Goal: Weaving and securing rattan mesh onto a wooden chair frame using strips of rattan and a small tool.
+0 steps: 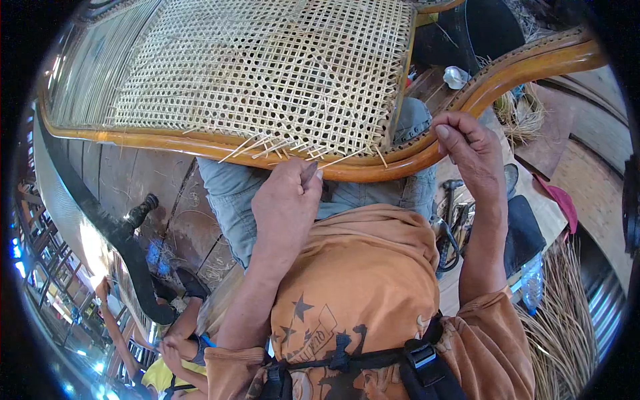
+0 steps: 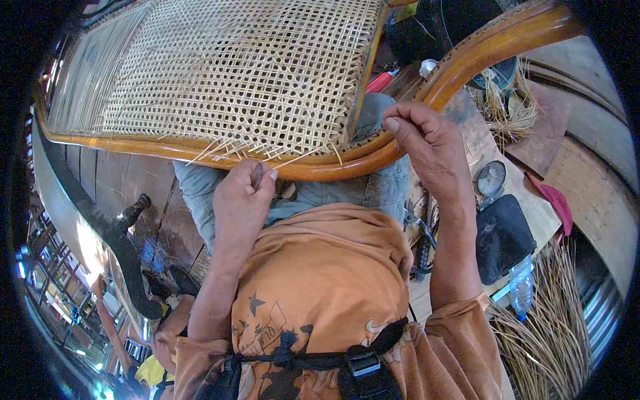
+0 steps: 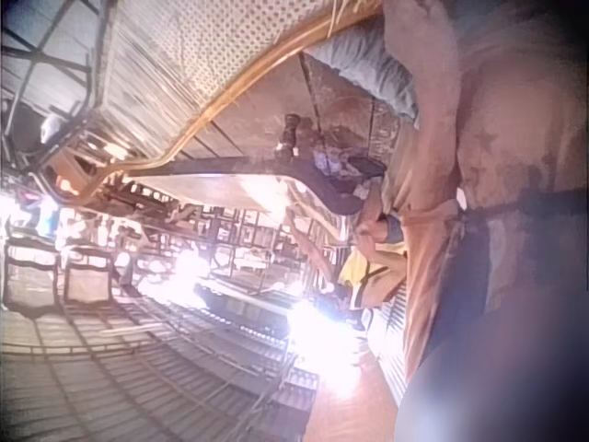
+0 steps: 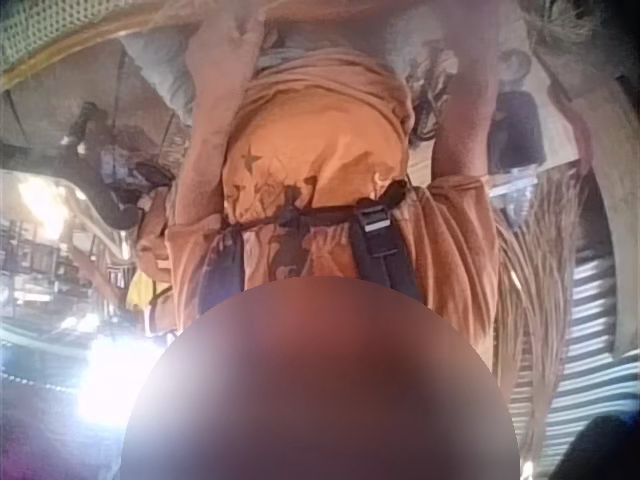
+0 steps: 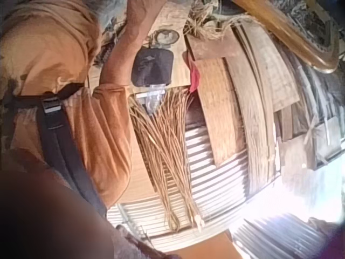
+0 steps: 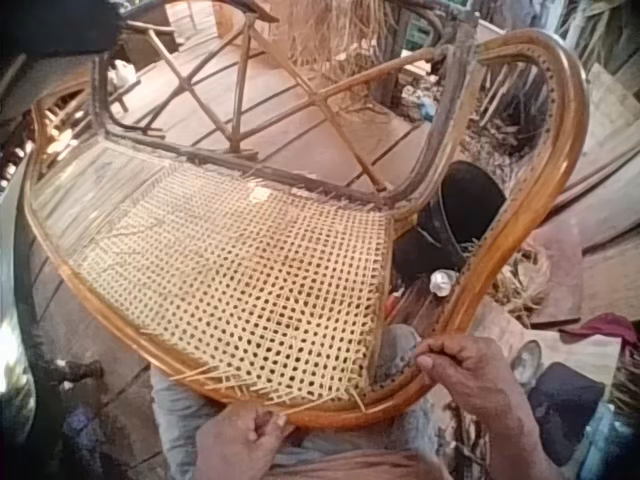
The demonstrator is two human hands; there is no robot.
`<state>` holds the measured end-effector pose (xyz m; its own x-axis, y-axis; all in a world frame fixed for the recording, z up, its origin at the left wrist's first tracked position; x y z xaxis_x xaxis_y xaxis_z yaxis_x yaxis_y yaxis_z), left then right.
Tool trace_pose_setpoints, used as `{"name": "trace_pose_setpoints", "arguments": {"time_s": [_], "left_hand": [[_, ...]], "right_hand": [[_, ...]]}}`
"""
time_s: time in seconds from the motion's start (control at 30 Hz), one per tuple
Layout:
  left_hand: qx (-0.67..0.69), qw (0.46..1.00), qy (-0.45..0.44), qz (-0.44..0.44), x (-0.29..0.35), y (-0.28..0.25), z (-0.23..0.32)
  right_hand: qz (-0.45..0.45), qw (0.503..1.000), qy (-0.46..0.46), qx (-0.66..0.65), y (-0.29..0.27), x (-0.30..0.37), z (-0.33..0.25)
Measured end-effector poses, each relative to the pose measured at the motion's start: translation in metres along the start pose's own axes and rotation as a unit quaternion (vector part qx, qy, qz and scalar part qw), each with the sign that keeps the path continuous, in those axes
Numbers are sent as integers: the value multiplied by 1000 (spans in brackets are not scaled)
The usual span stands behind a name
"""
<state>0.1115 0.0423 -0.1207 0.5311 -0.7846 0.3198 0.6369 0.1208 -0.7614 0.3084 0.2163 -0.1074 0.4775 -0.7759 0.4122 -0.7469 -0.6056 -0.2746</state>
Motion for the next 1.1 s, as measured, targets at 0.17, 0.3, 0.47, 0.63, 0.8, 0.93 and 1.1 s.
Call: {"name": "trace_pose_setpoints", "arguments": {"time_s": [0.17, 0.3, 0.47, 0.63, 0.8, 0.93, 1.1], "left_hand": [[47, 994, -84, -47, -4, 3, -6], [36, 993, -77, -83, -2, -2, -4], [54, 993, -41, -96, 9, 0, 6], [57, 993, -45, -94, 11, 1, 9], [101, 992, -11, -78, 17, 0, 17], [89, 993, -36, -72, 16, 2, 10], [43, 994, -52, -83, 13, 10, -9]], "right_hand": [[-3, 996, 40, -84, -3, -8, 7], [21, 976, 32, -216, -12, -13, 18], [-22, 940, 6, -340, -18, -17, 27], [-28, 923, -9, -383, -22, -16, 31], [-27, 927, -5, -374, -22, -17, 31], [-21, 928, 1, -371, -21, -17, 30], [-24, 933, -2, -359, -21, -16, 29]]}}
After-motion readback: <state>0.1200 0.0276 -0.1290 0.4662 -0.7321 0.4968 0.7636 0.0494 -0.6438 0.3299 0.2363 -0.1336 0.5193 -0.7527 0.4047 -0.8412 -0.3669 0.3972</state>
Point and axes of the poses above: each hand's wrist, its own x-axis away from the middle knuckle, its own y-axis out of the palm, z = x × y, the point moved 4 cm from there along -x, towards the middle knuckle, and after that the axes turned 5 degrees about -x, right-handed, at the moved point
